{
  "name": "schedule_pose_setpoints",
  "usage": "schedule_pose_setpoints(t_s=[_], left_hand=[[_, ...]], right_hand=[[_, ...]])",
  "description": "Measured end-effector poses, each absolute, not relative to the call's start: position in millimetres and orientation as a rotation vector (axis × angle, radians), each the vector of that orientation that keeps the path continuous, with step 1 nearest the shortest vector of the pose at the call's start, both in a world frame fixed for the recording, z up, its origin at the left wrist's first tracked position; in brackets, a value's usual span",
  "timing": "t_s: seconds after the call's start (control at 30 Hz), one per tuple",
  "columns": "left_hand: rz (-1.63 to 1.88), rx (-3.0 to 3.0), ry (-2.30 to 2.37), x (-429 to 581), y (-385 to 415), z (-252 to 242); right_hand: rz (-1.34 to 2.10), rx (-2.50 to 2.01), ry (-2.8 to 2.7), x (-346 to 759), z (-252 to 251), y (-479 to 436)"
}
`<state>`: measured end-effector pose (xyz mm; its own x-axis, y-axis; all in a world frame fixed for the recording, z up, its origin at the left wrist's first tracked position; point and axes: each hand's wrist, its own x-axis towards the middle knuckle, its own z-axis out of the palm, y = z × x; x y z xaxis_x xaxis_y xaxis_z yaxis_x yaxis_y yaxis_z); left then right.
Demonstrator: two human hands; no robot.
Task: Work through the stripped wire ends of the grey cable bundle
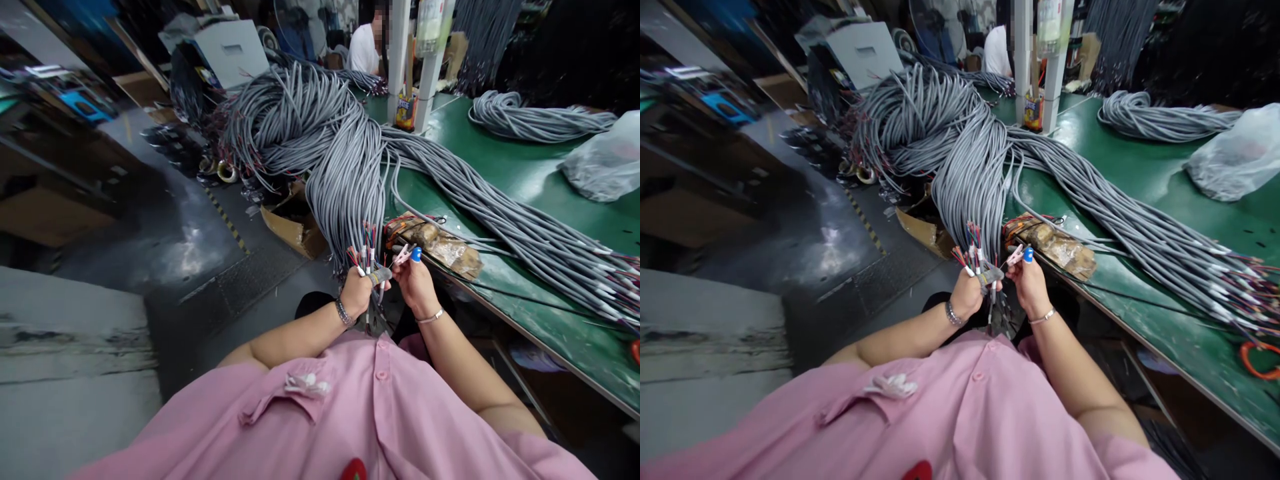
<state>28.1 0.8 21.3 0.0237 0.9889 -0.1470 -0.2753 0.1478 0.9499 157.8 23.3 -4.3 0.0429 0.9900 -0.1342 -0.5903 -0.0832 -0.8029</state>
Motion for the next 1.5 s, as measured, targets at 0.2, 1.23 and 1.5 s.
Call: schedule_pose_setpoints(t_s=[0.2,1.23,1.5], left_hand=[[1.192,0.937,1.134,32.1,1.1,19.9],[1.143,1.067,1.174,36.0,-0.7,22.1],[1.209,1.025,1.121,20.3,-8.7,12.9]], right_hand=[[1.549,-0.681,-0.393,153.7,-5.8,32.9],[1.6,-0.658,-0.311,159.8,-1.6,30.1],[1.673,-0.705,-0.313,162.2,-0.1,24.0]])
